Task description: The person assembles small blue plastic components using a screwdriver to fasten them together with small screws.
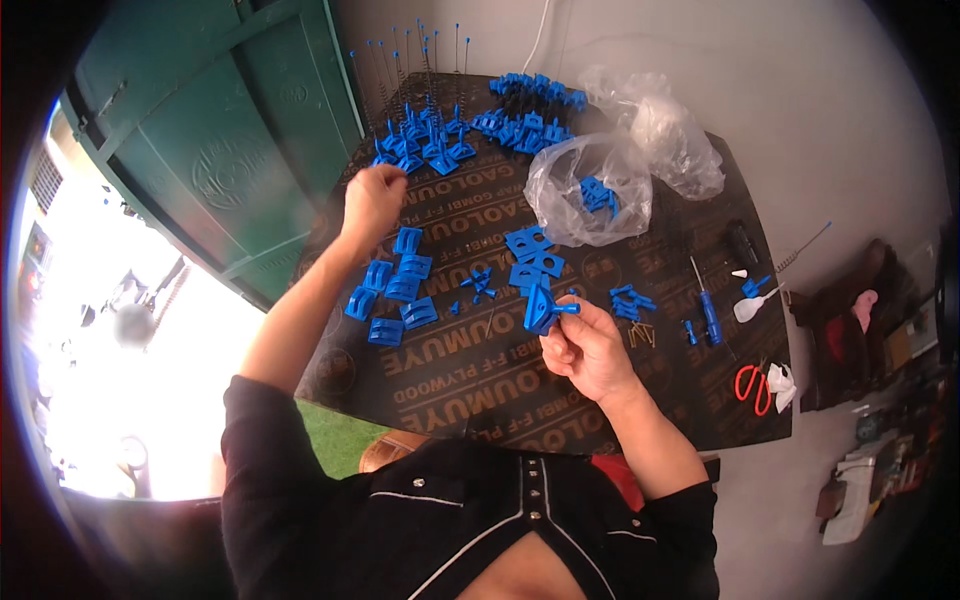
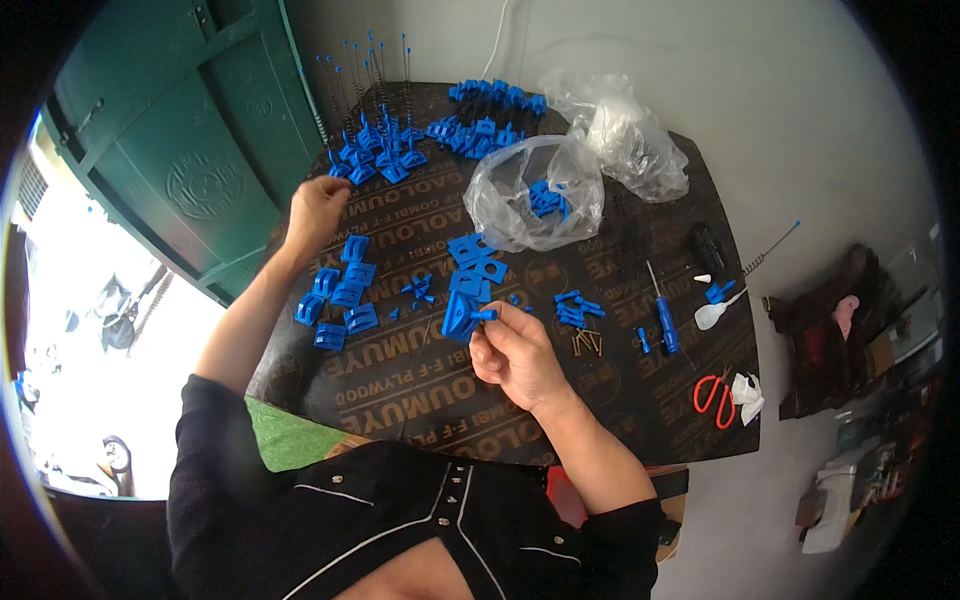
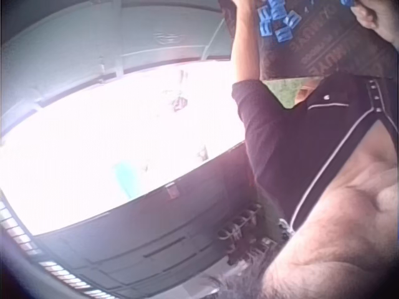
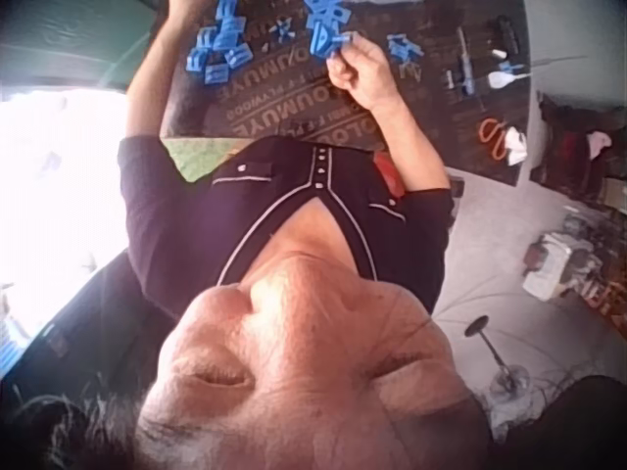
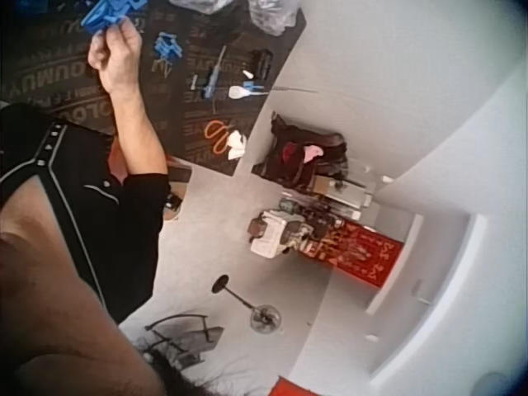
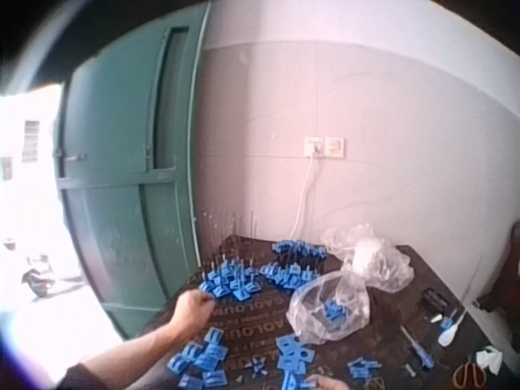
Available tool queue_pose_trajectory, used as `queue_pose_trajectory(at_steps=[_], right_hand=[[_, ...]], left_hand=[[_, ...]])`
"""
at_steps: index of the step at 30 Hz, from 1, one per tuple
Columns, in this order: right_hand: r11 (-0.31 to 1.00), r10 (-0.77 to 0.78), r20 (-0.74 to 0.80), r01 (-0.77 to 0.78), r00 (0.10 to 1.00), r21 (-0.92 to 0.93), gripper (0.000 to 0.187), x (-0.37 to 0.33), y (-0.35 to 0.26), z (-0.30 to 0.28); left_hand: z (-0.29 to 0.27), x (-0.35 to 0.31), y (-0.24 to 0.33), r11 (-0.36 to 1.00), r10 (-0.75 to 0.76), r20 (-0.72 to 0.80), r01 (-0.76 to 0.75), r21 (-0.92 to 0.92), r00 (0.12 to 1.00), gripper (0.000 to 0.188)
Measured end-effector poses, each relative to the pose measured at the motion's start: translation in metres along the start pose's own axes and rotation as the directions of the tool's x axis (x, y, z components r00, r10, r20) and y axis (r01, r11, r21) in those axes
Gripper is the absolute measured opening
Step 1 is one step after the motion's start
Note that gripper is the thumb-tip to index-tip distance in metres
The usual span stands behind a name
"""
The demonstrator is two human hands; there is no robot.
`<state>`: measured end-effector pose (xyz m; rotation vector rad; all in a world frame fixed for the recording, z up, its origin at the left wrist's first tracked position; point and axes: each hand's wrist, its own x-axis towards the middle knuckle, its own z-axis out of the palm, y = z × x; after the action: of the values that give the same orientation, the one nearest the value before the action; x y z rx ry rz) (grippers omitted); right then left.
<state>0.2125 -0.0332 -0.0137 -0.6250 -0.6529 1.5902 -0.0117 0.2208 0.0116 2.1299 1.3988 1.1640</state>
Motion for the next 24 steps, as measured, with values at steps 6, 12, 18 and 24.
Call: queue_pose_trajectory(at_steps=[6, 12, 18, 24], right_hand=[[1.000, -0.009, 0.008, 0.009, 1.000, 0.021, 0.011, -0.001, -0.002, -0.001], [0.999, -0.032, 0.010, 0.032, 0.999, 0.038, 0.011, -0.001, 0.000, -0.005], [0.999, -0.013, 0.024, 0.012, 1.000, 0.034, 0.012, -0.001, -0.001, -0.006], [1.000, -0.017, 0.016, 0.017, 1.000, 0.018, 0.013, -0.001, -0.002, -0.004]], left_hand=[[0.031, 0.064, -0.054, 0.991, -0.028, -0.054, 0.034, 0.129, 0.998, 0.026], [0.058, 0.083, -0.067, 0.986, -0.041, -0.102, 0.056, 0.158, 0.994, 0.030], [0.070, 0.090, -0.078, 0.991, -0.033, -0.107, 0.046, 0.123, 0.994, 0.030], [0.056, 0.086, -0.082, 0.996, 0.025, -0.089, -0.018, 0.083, 0.996, 0.027]])
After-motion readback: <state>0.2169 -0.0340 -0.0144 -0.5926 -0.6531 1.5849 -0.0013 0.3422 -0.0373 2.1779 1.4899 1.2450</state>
